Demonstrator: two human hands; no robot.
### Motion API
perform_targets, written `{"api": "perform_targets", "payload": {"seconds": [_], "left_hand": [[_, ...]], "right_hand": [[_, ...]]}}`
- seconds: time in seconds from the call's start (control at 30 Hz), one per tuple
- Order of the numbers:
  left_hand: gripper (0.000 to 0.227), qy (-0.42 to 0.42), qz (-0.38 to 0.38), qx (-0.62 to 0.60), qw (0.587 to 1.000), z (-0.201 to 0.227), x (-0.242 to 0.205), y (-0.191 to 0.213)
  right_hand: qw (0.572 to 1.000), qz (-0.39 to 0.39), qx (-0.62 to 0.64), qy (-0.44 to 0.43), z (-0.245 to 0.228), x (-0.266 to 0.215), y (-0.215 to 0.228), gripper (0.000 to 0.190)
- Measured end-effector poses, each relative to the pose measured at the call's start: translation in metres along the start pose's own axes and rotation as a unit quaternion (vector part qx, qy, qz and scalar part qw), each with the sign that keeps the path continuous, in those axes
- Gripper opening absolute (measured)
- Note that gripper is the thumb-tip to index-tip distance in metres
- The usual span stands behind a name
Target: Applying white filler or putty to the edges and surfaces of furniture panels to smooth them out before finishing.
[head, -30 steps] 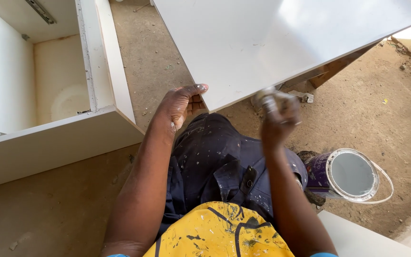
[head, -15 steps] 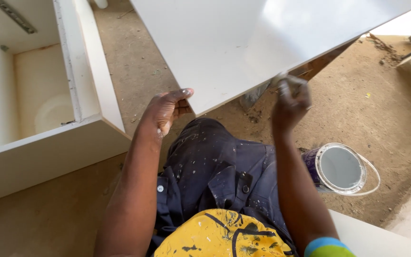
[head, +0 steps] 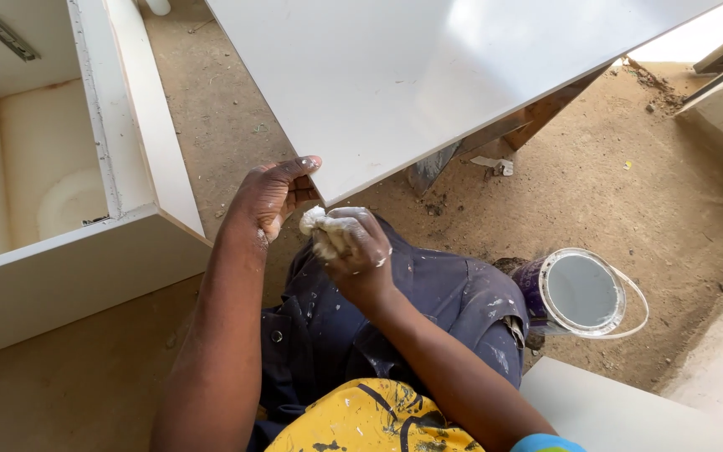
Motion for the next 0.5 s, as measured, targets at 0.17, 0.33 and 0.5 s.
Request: {"api": "perform_targets", "payload": {"seconds": [0.17,0.33,0.5], "left_hand": [[0.036,-0.010,-0.003,0.002,1.000,-0.003,0.001,0.002],[0.037,-0.008,0.016,-0.007,1.000,0.000,-0.003,-0.001],[0.040,-0.005,0.019,-0.006,1.000,0.001,-0.004,-0.002]], "right_hand": [[0.990,0.040,-0.129,0.034,0.068,-0.013,0.029,0.013],[0.970,0.164,-0.139,-0.111,0.093,0.051,0.106,0.018],[0.933,0.297,-0.109,-0.171,0.168,0.092,0.201,0.010]]}}
Point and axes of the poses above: each hand's wrist, its own x-axis towards the middle knuckle, its own y-axis out of the back of the hand, z = x × y, the point moved 4 cm from there along x, towards the middle knuckle, and after that the axes turned 6 degrees about x, right-handed, at the moved point
